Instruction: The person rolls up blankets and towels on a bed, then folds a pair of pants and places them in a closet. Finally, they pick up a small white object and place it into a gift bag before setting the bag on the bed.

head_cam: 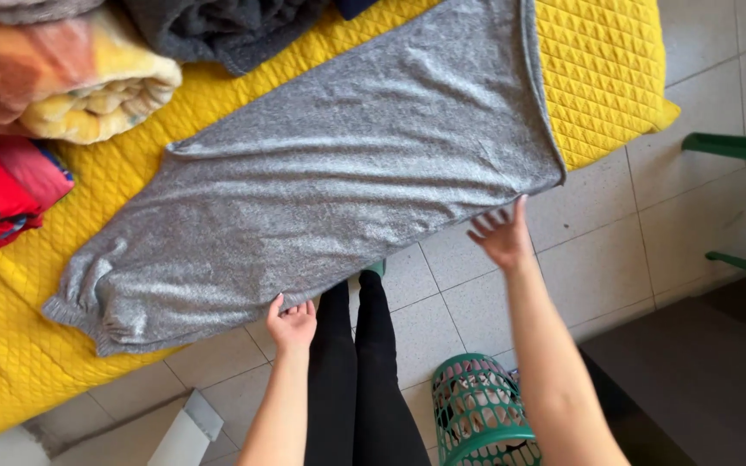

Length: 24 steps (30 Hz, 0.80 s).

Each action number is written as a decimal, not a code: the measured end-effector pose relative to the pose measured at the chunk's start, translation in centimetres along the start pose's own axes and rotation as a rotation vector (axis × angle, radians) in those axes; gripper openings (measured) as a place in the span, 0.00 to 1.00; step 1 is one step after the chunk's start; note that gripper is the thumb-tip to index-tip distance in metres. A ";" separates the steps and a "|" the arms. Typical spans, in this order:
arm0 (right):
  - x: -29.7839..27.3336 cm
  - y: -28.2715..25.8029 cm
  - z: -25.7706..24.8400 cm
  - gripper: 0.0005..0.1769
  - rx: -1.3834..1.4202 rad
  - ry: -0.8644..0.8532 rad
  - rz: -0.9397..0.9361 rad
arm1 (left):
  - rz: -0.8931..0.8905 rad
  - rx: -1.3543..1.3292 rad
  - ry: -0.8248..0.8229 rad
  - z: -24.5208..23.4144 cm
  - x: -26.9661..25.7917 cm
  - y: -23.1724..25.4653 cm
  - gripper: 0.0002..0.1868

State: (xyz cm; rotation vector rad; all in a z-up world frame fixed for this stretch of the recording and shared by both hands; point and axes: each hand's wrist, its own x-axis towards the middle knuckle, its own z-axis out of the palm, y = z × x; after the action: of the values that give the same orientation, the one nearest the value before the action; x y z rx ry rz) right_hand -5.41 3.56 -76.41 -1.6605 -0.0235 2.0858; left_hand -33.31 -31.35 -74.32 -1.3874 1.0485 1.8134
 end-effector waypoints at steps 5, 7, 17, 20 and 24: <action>1.4 3.1 1.5 0.55 0.277 -0.066 0.028 | -0.005 -0.112 -0.057 3.5 -5.2 0.4 0.25; 0.5 1.9 1.1 0.46 0.297 -0.172 -0.038 | 0.015 -0.121 -0.113 4.1 -7.2 1.1 0.25; -6.9 -10.5 4.6 0.13 0.014 -0.082 -0.455 | 0.249 -0.081 -0.082 2.9 -5.8 8.8 0.20; -4.0 -13.7 8.6 0.05 -0.044 -0.126 -0.477 | 0.408 -0.029 -0.103 5.6 -4.5 11.2 0.19; 1.8 -17.1 16.0 0.02 -0.109 -0.162 -0.424 | 0.391 -0.138 -0.167 11.2 -1.7 14.9 0.18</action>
State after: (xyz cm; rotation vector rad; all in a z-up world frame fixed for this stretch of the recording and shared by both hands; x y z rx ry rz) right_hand -14.58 23.77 -68.66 -1.3924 -0.5048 1.9072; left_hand -50.69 -28.97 -67.87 -1.1377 1.1850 2.2785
